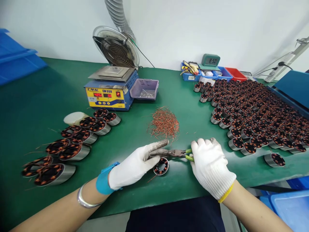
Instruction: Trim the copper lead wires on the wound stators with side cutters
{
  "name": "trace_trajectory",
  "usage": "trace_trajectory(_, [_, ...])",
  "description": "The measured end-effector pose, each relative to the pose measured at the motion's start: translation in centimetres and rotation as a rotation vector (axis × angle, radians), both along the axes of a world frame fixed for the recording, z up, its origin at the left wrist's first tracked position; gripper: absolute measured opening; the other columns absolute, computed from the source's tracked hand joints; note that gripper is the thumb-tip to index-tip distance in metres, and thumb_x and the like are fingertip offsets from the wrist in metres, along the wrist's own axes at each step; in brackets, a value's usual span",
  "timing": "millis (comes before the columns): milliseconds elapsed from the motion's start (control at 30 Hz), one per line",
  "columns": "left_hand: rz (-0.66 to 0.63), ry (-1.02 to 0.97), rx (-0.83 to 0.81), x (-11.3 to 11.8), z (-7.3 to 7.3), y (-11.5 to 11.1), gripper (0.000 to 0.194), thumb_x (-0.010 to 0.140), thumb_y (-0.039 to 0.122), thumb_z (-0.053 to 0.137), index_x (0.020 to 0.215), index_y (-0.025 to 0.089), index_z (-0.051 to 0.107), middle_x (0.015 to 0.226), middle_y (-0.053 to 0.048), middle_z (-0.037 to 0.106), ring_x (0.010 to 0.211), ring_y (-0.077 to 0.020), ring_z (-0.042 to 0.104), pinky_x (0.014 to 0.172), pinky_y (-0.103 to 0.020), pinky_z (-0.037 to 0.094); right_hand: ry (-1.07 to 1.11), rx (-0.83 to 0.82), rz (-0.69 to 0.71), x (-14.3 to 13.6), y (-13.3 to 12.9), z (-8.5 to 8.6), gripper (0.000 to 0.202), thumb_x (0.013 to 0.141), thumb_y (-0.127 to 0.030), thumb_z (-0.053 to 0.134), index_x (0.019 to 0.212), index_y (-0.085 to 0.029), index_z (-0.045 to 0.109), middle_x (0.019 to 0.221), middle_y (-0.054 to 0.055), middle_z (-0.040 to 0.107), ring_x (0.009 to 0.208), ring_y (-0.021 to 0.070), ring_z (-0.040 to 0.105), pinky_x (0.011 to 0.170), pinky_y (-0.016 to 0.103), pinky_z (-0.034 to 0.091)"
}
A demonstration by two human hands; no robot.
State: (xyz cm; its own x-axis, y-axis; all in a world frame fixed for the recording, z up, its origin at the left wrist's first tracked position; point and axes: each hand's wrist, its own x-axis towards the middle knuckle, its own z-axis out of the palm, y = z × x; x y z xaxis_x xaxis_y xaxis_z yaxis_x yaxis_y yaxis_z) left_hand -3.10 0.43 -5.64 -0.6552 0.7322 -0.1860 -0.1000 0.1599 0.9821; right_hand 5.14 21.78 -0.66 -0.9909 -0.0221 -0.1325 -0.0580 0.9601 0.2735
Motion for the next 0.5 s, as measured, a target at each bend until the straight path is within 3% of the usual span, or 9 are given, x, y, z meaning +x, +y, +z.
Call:
trace_trajectory(200, [-0.030, -0.013, 0.064, 0.0, -0.4, -0.1, 0.056, 0.087, 0.021, 0.051, 0.141, 0.012, 0.039, 0.131, -0.014, 0.062, 0.126, -0.0245, 0.056, 0.112, -0.044, 0.040, 0.014, -0.009, 0.036, -0.7, -1.0, -0.1, 0.017, 0.088, -0.030, 0.052, 0.097, -0.018, 0.058, 0.087, 0.010, 0.055, 0.081, 0.0294, 0.054, 0.088, 0.045, 0.035])
trace_trajectory(500, [-0.002, -0.017, 0.058, 0.0, -0.3, 0.2, 0.054, 0.086, 0.017, 0.051, 0.139, 0.014, 0.043, 0.133, -0.013, 0.061, 0.125, -0.0247, 0.056, 0.113, -0.046, 0.038, -0.054, 0.013, 0.017, -1.0, -1.5, 0.3, 0.012, 0.088, -0.031, 0.054, 0.087, -0.019, 0.057, 0.083, 0.009, 0.057, 0.075, 0.0280, 0.057, 0.063, 0.035, 0.032])
